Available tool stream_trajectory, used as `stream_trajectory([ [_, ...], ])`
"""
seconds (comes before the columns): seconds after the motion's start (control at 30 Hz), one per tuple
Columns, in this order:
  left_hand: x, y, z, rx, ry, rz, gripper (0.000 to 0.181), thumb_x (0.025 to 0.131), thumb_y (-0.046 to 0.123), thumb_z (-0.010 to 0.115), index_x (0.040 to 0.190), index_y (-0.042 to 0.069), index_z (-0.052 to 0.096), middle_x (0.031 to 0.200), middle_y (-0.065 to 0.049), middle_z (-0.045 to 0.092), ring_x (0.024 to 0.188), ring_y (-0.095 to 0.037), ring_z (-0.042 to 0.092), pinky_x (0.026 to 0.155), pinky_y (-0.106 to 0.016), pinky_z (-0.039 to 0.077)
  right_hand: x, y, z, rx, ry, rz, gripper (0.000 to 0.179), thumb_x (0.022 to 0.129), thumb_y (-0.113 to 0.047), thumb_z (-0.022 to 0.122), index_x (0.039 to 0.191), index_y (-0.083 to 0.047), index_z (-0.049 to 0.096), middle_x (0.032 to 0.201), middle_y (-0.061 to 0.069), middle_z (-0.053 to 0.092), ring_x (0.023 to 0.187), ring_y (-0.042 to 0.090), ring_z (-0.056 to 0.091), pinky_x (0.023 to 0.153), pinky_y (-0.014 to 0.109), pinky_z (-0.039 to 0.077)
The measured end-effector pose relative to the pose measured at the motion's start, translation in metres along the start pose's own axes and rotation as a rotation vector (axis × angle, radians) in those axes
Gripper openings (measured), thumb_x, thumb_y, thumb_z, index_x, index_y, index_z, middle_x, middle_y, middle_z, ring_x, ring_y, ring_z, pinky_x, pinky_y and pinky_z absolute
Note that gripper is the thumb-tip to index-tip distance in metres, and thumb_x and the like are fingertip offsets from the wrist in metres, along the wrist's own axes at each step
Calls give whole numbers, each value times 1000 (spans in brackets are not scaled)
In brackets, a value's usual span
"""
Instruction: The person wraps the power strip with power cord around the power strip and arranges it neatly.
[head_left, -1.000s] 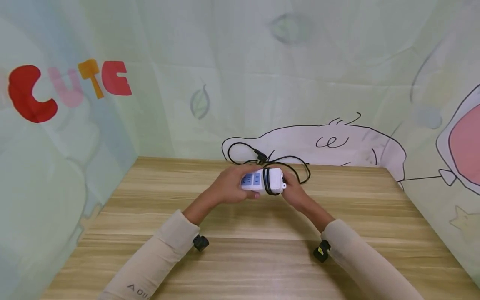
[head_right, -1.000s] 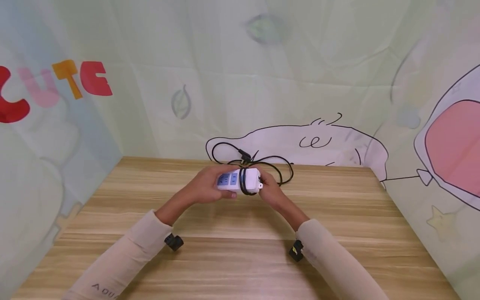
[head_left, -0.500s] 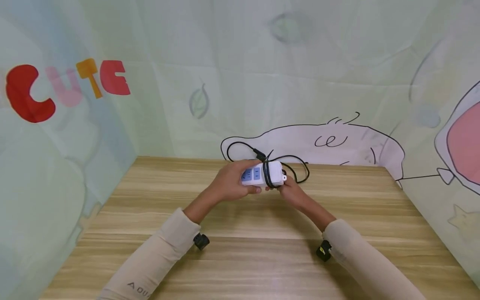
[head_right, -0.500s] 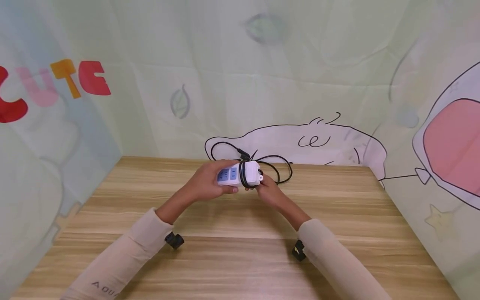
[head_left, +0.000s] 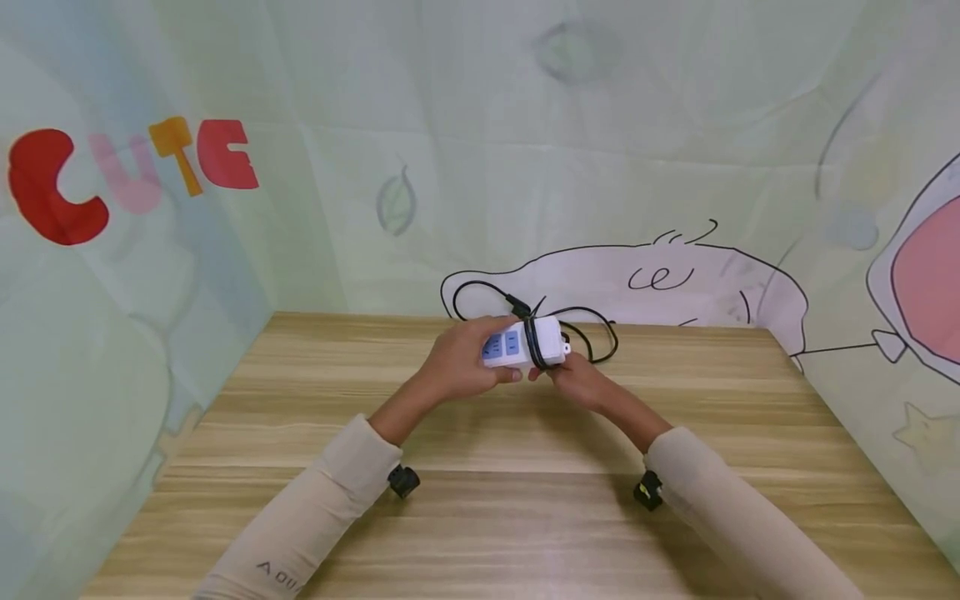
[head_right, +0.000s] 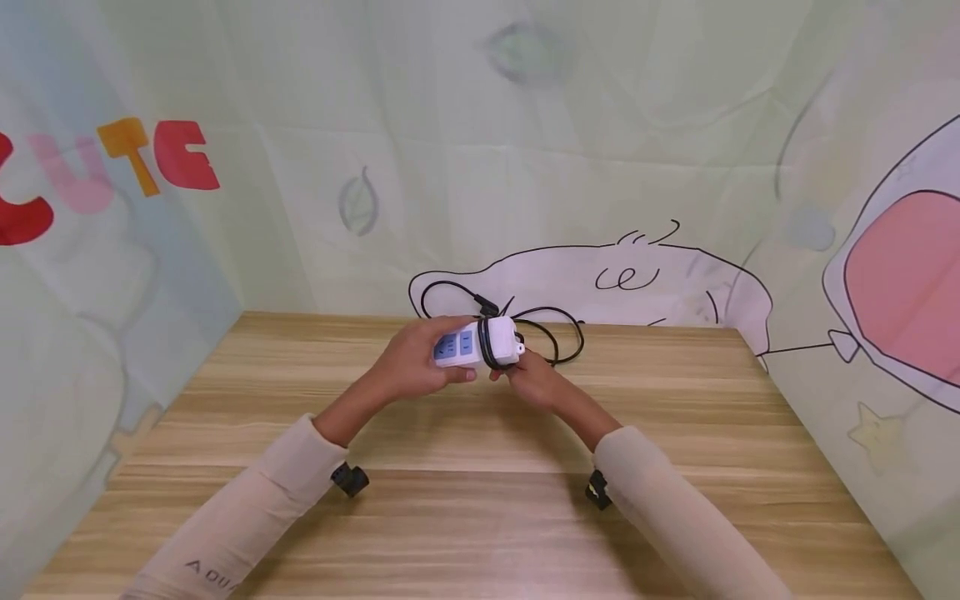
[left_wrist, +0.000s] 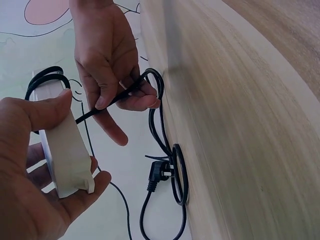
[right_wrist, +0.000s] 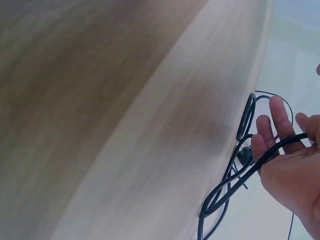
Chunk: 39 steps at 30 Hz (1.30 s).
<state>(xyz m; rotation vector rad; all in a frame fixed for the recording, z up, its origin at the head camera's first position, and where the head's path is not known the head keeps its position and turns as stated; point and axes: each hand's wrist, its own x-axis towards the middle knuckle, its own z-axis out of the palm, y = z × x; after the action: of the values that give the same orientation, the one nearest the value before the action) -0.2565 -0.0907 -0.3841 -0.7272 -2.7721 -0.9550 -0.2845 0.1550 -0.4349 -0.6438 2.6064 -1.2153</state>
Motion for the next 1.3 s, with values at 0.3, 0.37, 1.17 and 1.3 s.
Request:
stream_trajectory([
  [0.3,0,0,0,2,29,-38,79,90,36,92,161,14,64,145,-11,77,107,-27,70,91,-45,56,4,-2,3,-40,-44,-12,39,116,-4,42,151,9,55,117,26,73,113,37,66,99,42,49],
  [0.37,0,1,0,5,34,-39,79,90,37,92,160,15,64,143,-11,78,105,-27,70,89,-44,55,5,0,2,-48,-43,-16,36,116,-5,43,145,11,59,115,26,74,110,35,66,100,43,49],
  [1.17,0,4,6,-30,77,-10,80,90,36,91,160,9,63,145,-16,77,103,-29,72,86,-43,56,2,-9,4,-218,-67,-101,27,116,-7,42,130,7,62,103,14,67,94,21,59,88,37,49],
  [1.3,0,3,6,-31,85,0,81,90,37,91,160,8,63,144,-16,77,101,-28,72,84,-41,55,13,16,2,-218,-92,-146,31,119,-20,42,130,1,62,101,8,64,91,19,58,86,38,49],
])
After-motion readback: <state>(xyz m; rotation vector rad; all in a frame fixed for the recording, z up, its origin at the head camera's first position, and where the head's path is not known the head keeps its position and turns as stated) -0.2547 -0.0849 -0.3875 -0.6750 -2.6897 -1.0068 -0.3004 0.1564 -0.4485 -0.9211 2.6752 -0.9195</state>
